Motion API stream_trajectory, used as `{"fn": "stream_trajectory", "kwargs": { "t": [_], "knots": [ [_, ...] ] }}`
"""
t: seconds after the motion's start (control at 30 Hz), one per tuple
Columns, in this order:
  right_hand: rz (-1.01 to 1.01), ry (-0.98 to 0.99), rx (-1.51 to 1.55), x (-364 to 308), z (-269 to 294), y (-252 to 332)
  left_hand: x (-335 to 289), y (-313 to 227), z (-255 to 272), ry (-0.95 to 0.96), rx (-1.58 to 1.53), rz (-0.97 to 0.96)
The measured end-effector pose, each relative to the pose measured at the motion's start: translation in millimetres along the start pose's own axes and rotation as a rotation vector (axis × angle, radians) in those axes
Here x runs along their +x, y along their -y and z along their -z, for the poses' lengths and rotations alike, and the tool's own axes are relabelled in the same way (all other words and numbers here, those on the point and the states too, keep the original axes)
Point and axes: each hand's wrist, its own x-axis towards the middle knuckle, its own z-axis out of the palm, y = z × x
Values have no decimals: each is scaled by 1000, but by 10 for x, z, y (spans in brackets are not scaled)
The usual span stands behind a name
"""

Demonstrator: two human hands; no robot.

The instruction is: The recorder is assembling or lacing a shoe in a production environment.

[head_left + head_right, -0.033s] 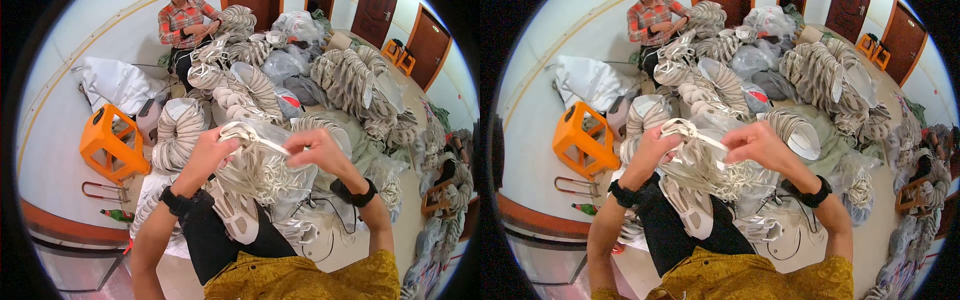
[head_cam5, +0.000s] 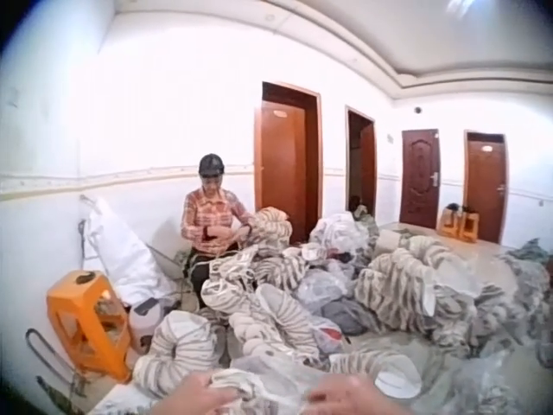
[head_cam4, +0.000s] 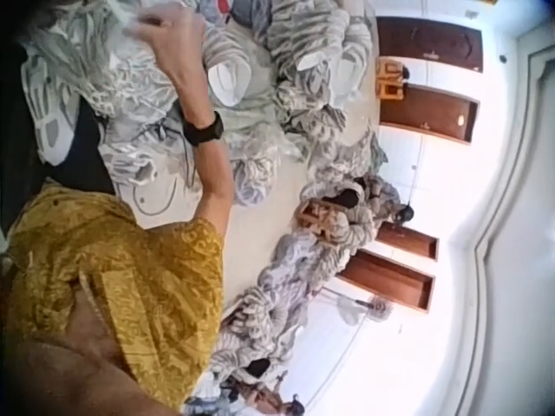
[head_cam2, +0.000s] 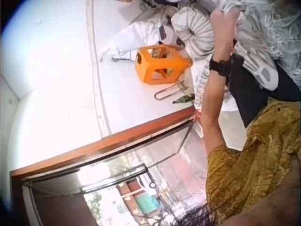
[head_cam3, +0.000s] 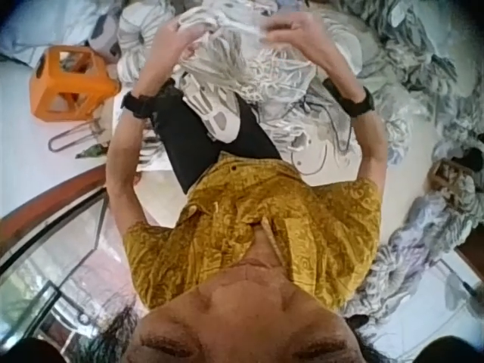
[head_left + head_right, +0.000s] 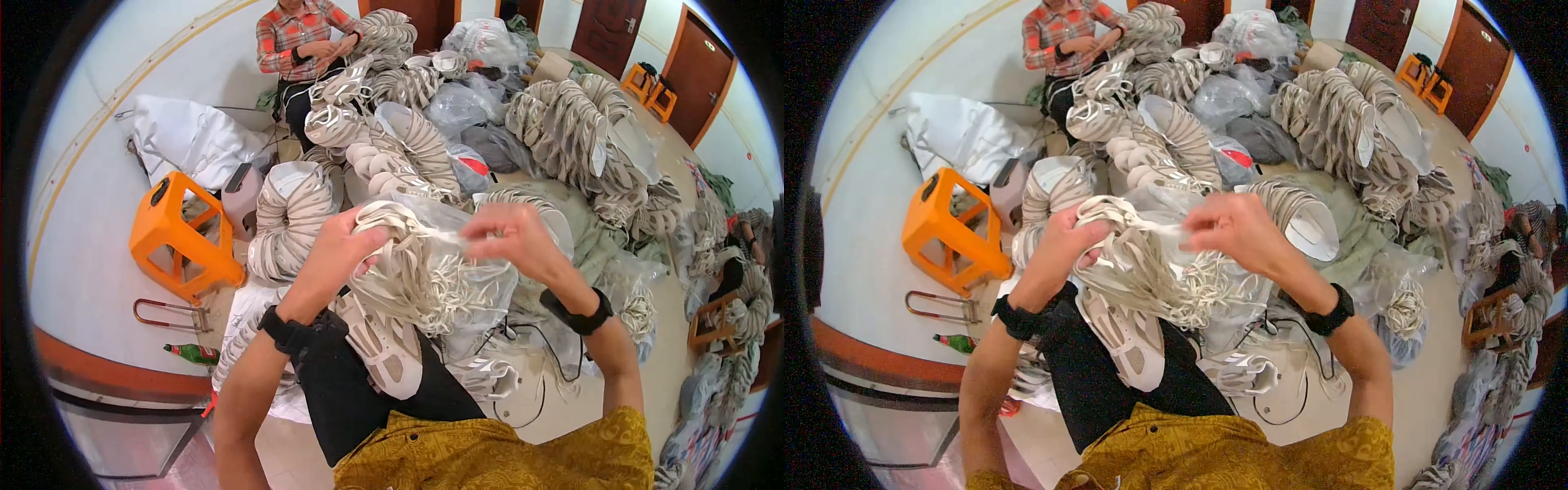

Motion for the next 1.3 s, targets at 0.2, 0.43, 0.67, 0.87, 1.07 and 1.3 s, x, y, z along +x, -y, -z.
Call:
{"fn": "stream_trajectory", "kwargs": {
  "t": [0.2,0.43,0.67,0.87,1.07,1.3],
  "knots": [
    [60,-128,261,255,-241,-1,-81,-44,-138,53,27,-43],
    [-150,77,689,422,-254,-60,-111,37,-53,-19,385,-118],
    [245,-62,1460,676,232,-83,-226,214,-21,142,-3,84],
    [15,-108,487,237,-209,-187,-243,193,81,153,-369,-63],
    [172,-164,10,172,-599,55,-285,117,-102,-11,-193,-132],
    [-185,170,1097,215,-568,-98,-326,119,-97,-3,-216,-98]
  ]
}}
